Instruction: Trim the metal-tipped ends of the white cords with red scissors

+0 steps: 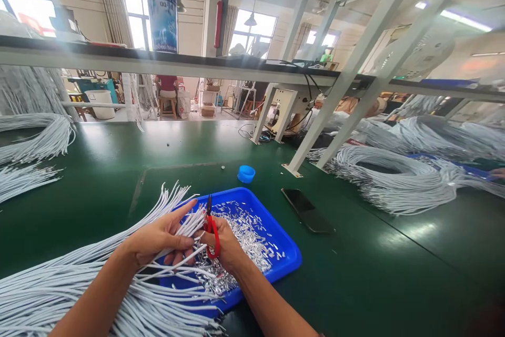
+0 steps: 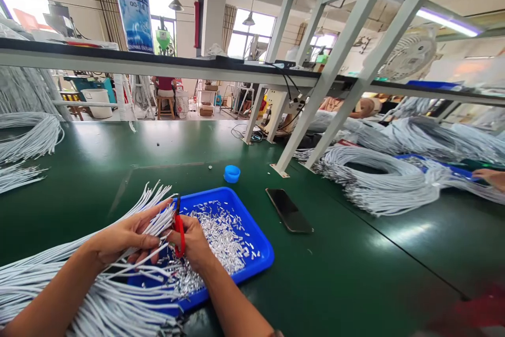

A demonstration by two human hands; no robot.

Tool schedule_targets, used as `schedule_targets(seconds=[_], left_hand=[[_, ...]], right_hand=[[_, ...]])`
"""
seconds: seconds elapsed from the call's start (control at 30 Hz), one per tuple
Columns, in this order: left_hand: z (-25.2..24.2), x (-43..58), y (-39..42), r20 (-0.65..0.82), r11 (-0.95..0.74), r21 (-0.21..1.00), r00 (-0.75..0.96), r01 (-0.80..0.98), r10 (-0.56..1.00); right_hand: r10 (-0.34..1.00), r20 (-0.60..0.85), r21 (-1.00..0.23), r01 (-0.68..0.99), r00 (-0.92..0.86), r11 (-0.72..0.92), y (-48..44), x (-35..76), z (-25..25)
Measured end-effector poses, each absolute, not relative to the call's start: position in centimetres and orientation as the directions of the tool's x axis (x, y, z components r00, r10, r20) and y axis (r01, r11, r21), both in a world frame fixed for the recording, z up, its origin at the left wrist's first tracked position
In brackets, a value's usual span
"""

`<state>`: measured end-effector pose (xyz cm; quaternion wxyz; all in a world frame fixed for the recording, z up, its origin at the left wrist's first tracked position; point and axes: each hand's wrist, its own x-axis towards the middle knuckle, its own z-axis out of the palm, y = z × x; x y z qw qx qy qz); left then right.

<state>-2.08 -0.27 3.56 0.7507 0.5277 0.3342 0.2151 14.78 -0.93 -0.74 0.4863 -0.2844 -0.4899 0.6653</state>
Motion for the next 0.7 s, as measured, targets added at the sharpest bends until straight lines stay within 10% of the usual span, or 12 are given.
schedule_targets(seconds=[0.27,0.7], left_hand=[[3.7,-2.2,0.3,-0.151,0.26,0.956,0.529,-0.137,0.835],[2.9,-2.5,0.4,-0.165,0.31,0.936,0.568,-0.168,0.806]], right_hand=[[0.996,-0.055,-0.969,-0.243,0.063,-0.038,3.5,15.9,-2.1],[0.895,0.015,-0.895,-0.406,-0.446,-0.187,1.7,12.9,-0.2]])
